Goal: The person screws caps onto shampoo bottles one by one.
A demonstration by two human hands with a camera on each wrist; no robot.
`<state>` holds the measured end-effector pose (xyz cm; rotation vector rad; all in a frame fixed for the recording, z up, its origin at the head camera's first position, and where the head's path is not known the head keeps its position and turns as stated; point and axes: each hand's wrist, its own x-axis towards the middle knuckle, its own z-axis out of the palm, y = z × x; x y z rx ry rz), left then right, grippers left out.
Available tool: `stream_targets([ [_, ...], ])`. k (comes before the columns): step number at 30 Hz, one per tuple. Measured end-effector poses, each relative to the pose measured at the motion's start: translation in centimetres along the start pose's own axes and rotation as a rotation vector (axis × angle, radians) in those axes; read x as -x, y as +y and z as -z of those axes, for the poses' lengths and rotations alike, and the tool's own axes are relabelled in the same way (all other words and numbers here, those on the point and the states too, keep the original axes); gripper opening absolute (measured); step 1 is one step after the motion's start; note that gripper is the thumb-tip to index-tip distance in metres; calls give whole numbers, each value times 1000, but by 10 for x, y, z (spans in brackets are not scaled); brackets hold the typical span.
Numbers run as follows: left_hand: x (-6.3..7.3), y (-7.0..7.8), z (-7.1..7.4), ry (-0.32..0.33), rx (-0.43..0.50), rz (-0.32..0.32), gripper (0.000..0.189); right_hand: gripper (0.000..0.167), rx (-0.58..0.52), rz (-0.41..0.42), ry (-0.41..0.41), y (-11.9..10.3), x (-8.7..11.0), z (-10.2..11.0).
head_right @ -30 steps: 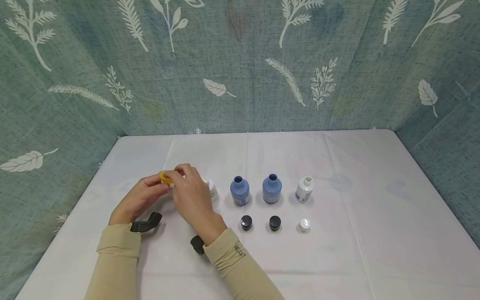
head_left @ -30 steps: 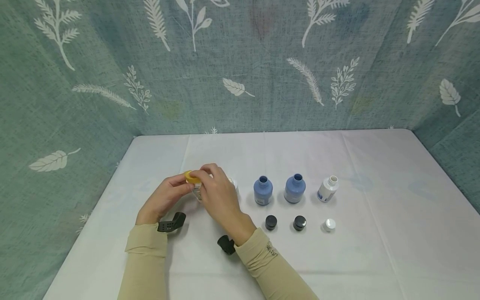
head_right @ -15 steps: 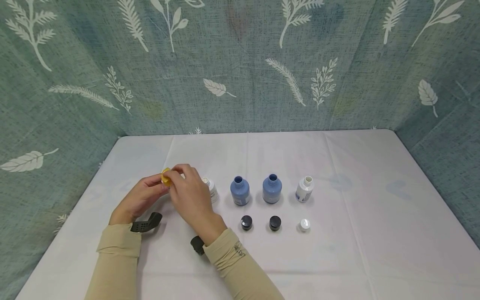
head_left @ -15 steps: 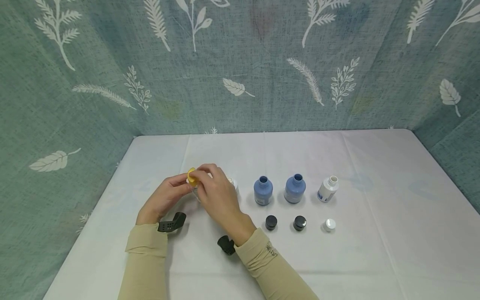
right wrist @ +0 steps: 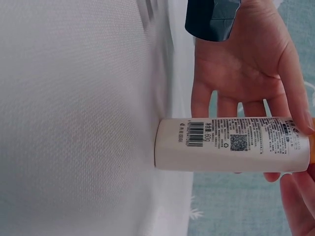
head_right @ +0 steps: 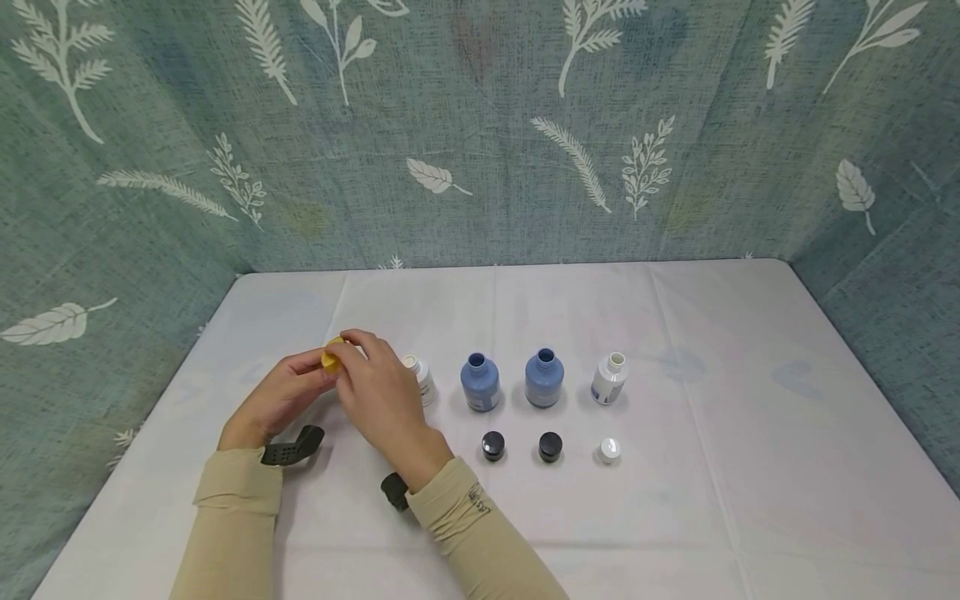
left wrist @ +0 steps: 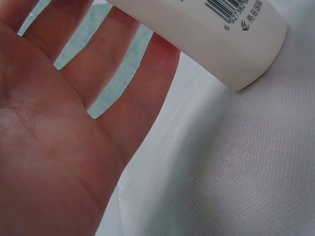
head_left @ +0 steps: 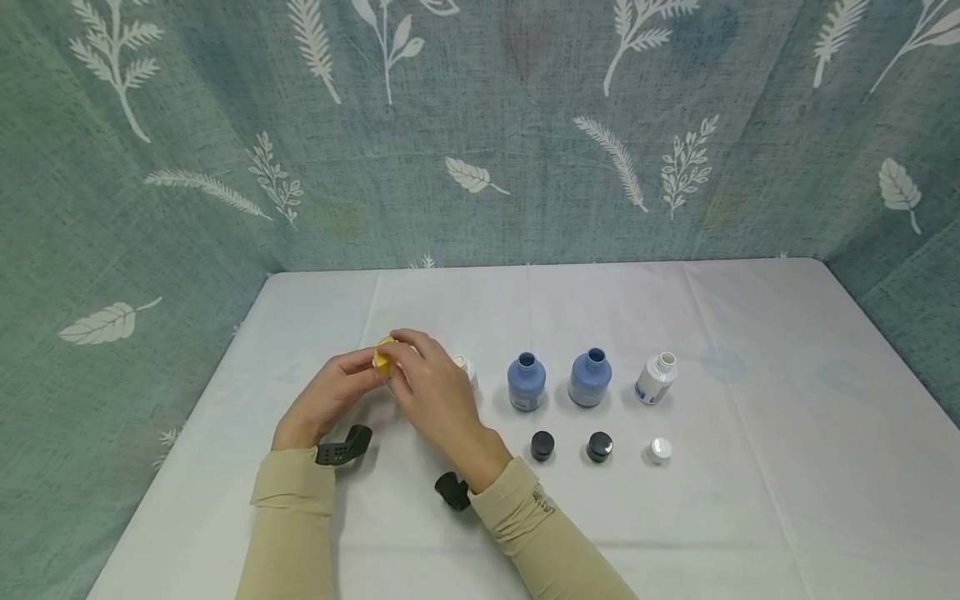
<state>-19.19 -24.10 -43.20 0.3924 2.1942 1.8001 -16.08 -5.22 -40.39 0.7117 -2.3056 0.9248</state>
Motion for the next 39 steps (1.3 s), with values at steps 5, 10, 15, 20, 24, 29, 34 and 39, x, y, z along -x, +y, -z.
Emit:
stream_targets([
  [5,1,1,-1,-4,1,-7,42,21,12,5,4,0,1,-1],
  [10,1,1,-1,-4,-2,-5,40,20,21,1,11,-1,1,0],
  [15,1,2,-1,6,0,13,39,20,18,-7,14,0,0,-1],
  [20,2,1,0,0,-5,10,38,20,25,-13,7,1,0,-1],
  [24,2,0,0,-1,-2,5,38,19,31,-17,9,1,0,0],
  [29,2,0,0,10,-11,17,40,18,35,-19,18,1,1,-1],
  [34,2,1,-1,10,-21,20,41,17,32,-15,29,1,0,-1],
  [39,1,2,-1,11,-14,27,39,18,22,-27,22,1,0,0],
])
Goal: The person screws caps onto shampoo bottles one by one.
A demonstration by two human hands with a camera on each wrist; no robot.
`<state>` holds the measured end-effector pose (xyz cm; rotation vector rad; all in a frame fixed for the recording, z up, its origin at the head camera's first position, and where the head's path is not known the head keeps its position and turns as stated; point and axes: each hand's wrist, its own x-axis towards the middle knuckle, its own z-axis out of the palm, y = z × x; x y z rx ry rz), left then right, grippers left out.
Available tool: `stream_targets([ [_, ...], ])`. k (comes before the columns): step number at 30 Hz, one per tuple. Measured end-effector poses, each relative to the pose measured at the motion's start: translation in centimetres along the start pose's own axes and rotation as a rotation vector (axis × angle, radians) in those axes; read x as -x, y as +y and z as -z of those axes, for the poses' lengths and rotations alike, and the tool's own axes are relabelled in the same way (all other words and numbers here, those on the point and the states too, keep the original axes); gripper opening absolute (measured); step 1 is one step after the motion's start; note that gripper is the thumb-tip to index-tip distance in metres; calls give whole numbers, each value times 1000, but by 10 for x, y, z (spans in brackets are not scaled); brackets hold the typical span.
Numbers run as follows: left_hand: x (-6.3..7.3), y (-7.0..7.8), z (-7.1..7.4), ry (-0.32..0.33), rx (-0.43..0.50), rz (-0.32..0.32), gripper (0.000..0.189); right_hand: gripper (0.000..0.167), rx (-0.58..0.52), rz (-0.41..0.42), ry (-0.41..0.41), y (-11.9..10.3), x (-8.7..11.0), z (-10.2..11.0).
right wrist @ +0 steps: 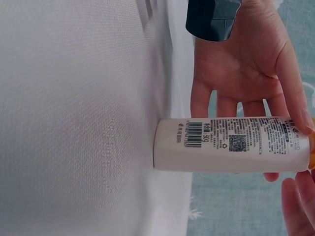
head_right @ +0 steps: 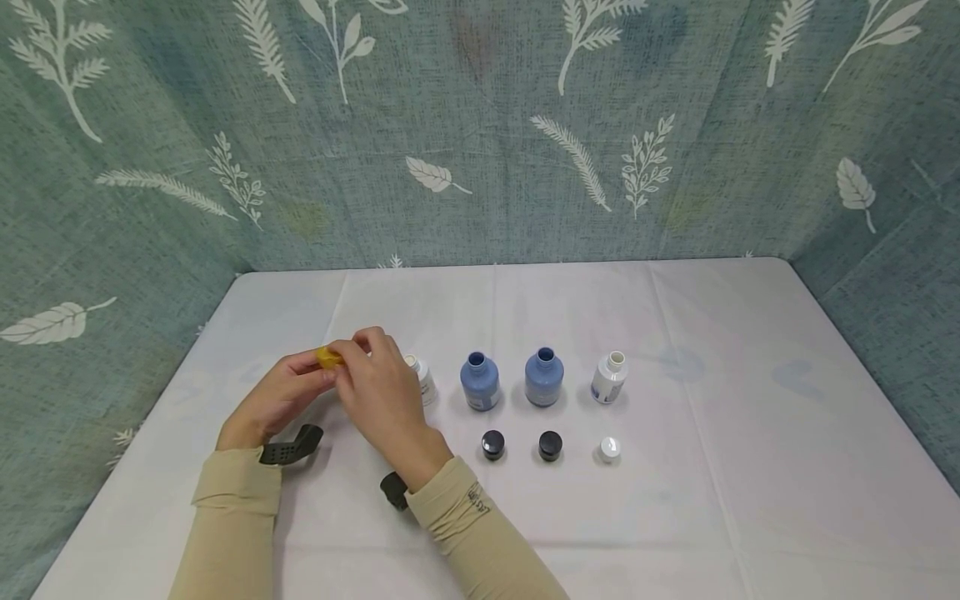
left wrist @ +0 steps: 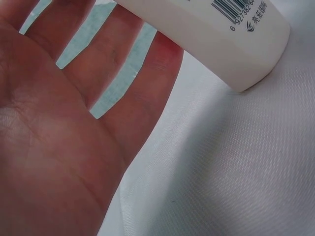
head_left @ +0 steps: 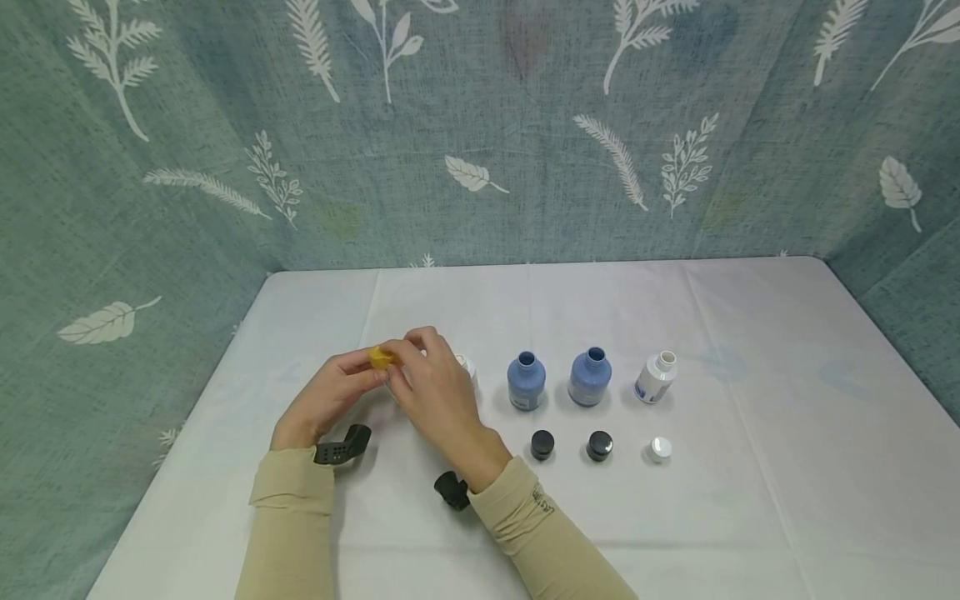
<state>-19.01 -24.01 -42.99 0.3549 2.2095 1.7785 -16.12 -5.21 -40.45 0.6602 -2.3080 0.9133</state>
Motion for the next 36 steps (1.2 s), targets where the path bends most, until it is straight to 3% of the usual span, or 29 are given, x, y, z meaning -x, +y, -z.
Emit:
stream_targets([
  [10,0,0,1,-15,1,-21,39,18,-29,-9,15,0,-1,1],
  [20,-1,-1,1,-34,11,-50,38,19,-21,-18,-40,-1,-1,3],
  [36,-3,-4,0,-23,10,-50,41,23,-9,4,-46,-1,-1,1],
])
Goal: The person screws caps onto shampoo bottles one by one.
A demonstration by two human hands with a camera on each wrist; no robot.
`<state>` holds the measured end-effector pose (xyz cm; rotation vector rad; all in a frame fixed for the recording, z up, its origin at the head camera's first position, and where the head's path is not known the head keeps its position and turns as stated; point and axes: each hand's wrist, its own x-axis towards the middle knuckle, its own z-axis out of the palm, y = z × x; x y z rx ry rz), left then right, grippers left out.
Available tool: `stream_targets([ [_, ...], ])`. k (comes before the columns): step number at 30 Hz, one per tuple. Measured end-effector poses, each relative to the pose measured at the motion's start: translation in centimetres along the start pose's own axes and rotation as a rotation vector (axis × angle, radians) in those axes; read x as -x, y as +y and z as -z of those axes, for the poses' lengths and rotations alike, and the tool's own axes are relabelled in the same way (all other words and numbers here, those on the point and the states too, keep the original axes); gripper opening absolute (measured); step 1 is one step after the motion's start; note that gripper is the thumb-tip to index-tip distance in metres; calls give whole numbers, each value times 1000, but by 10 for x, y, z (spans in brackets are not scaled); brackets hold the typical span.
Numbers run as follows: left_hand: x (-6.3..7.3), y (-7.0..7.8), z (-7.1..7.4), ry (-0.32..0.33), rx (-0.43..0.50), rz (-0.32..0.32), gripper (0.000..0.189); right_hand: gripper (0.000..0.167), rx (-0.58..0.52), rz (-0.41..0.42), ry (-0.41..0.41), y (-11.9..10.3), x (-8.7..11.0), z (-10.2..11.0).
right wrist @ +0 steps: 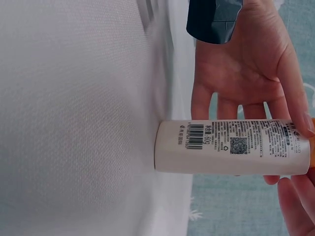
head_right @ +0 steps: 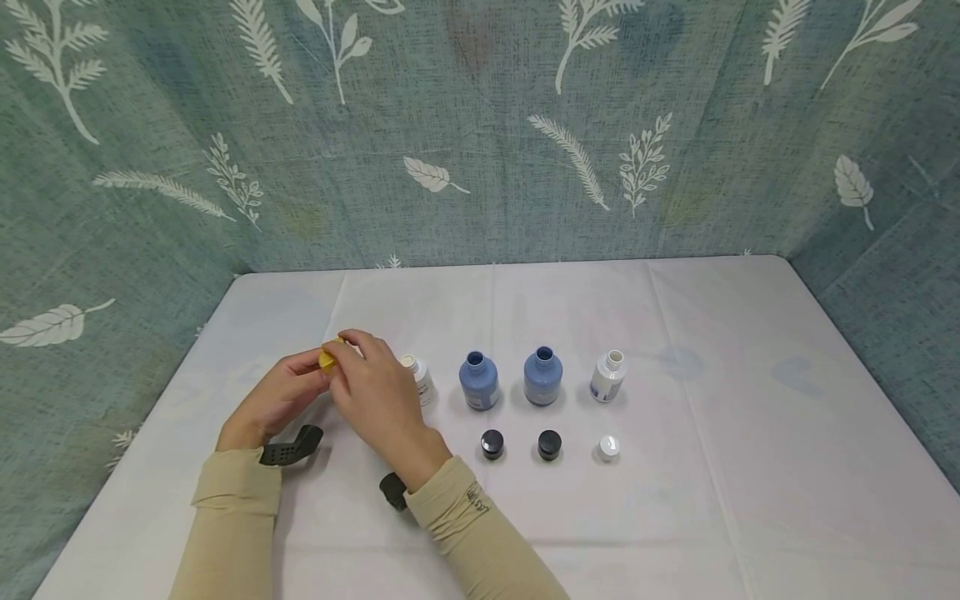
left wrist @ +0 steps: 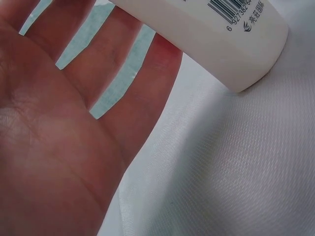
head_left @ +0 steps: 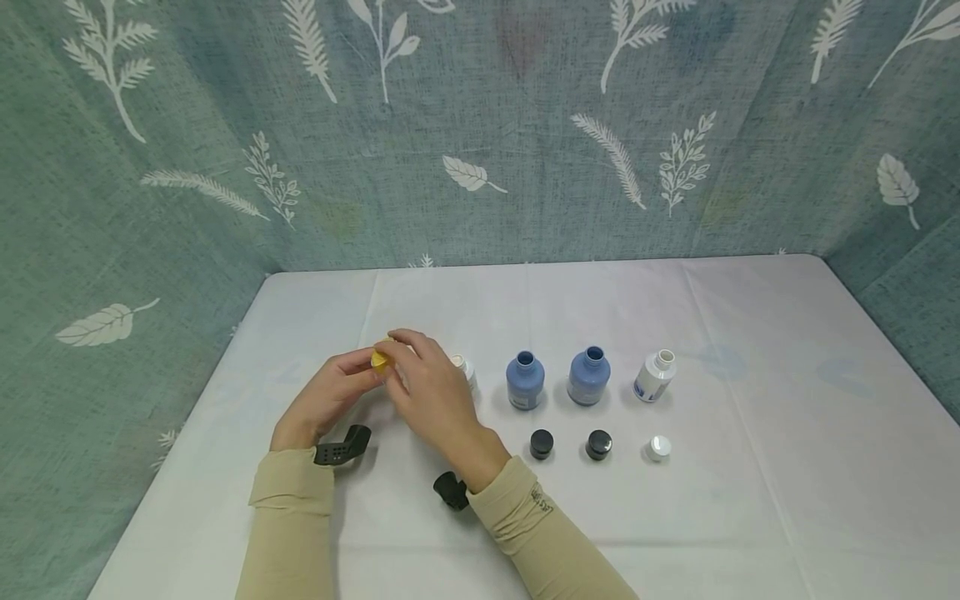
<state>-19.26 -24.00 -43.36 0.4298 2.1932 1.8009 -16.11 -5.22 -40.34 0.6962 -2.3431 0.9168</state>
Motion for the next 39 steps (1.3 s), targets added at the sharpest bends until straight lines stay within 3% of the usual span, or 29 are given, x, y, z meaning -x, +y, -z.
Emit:
stream_targets([
  [17,1,4,-1,16,-24,38,38,20,-8,-22,27,0,0,1],
  [39,1,4,-2,19,-11,29,38,21,-9,-17,44,1,0,2],
])
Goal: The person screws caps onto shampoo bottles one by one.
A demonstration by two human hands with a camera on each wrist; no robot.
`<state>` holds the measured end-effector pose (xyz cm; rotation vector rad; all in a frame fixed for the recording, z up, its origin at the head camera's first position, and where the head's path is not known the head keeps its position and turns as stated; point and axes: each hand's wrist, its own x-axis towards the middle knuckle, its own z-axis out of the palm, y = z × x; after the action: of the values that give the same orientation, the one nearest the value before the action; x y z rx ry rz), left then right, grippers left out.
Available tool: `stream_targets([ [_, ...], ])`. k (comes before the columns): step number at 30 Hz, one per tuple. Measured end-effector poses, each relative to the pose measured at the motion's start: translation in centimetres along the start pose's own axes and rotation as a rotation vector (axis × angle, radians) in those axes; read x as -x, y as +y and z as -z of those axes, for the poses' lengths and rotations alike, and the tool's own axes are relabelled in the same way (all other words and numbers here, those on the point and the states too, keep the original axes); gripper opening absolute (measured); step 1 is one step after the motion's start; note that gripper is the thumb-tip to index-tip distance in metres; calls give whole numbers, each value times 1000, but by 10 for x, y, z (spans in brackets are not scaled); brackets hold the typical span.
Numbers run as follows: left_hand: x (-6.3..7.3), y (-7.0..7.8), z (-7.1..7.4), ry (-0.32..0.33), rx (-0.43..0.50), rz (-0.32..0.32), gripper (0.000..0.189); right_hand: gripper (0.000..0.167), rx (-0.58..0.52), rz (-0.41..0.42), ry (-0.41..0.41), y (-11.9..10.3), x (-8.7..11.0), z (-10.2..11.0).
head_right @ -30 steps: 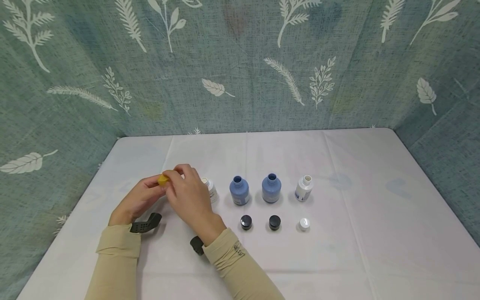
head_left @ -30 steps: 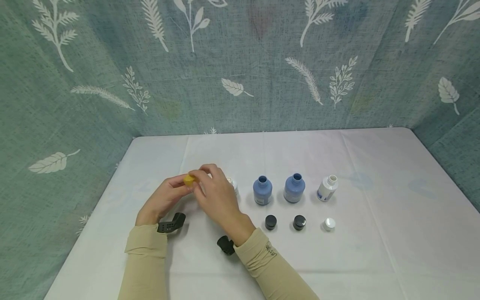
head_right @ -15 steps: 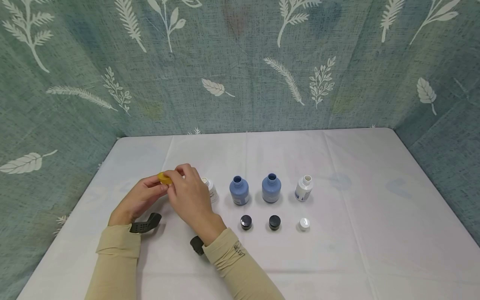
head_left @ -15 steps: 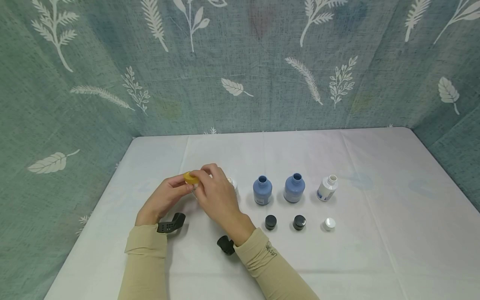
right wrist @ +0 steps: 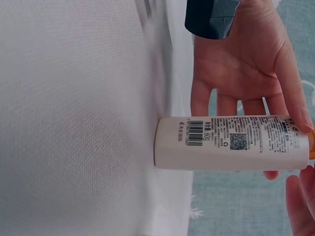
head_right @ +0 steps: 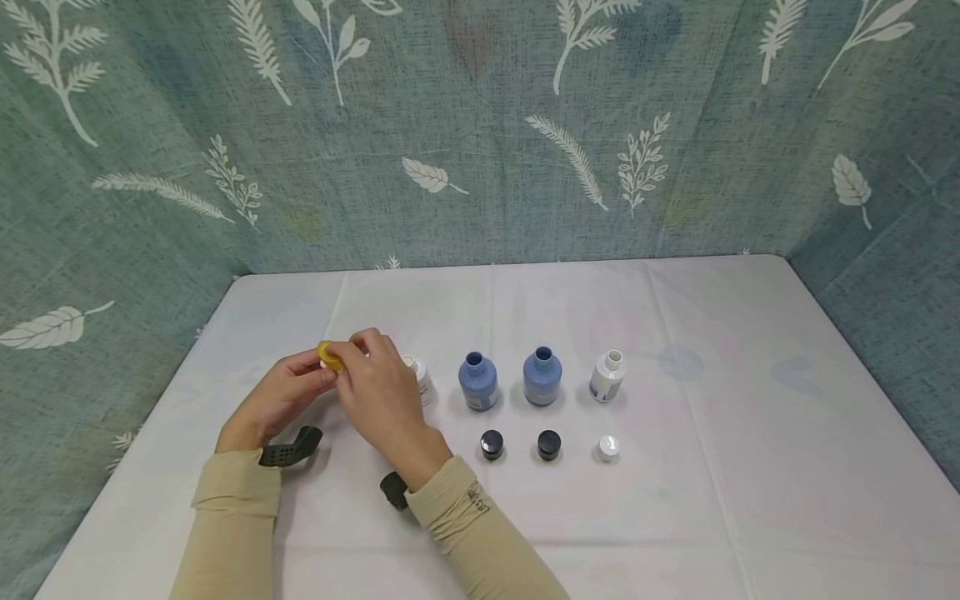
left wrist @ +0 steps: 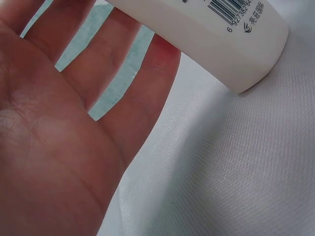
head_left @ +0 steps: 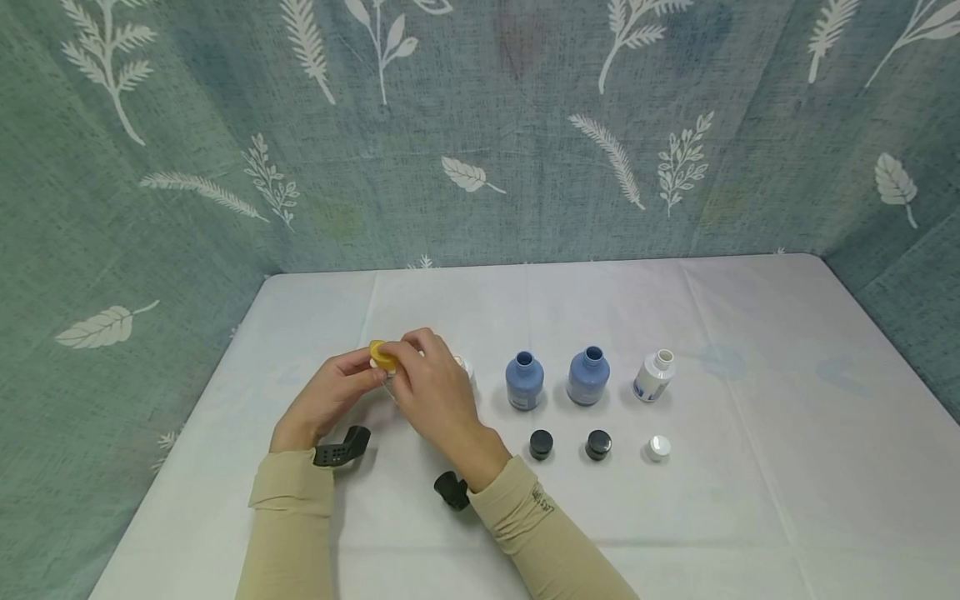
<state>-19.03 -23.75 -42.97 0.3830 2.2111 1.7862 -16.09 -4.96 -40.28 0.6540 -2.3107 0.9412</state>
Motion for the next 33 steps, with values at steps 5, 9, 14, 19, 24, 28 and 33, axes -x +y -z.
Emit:
stream_targets([
  [5,0,0,0,1,5,5,38,20,-1,0,-3,0,0,-1],
  [9,0,0,0,4,10,4,39,18,-3,4,0,0,0,-1],
  [14,-1,-2,1,3,6,-12,40,19,-6,24,0,0,0,-1],
  [19,-1,-3,1,1,-3,-18,41,20,-13,34,-7,0,0,-2],
  [24,-1,-2,1,3,-2,-15,41,21,-17,42,-24,0,0,-3],
  [28,0,-1,0,5,-4,-18,42,20,-21,46,-36,0,1,-4],
  [33,0,-1,0,2,-5,-18,42,20,-26,49,-29,0,1,-4],
])
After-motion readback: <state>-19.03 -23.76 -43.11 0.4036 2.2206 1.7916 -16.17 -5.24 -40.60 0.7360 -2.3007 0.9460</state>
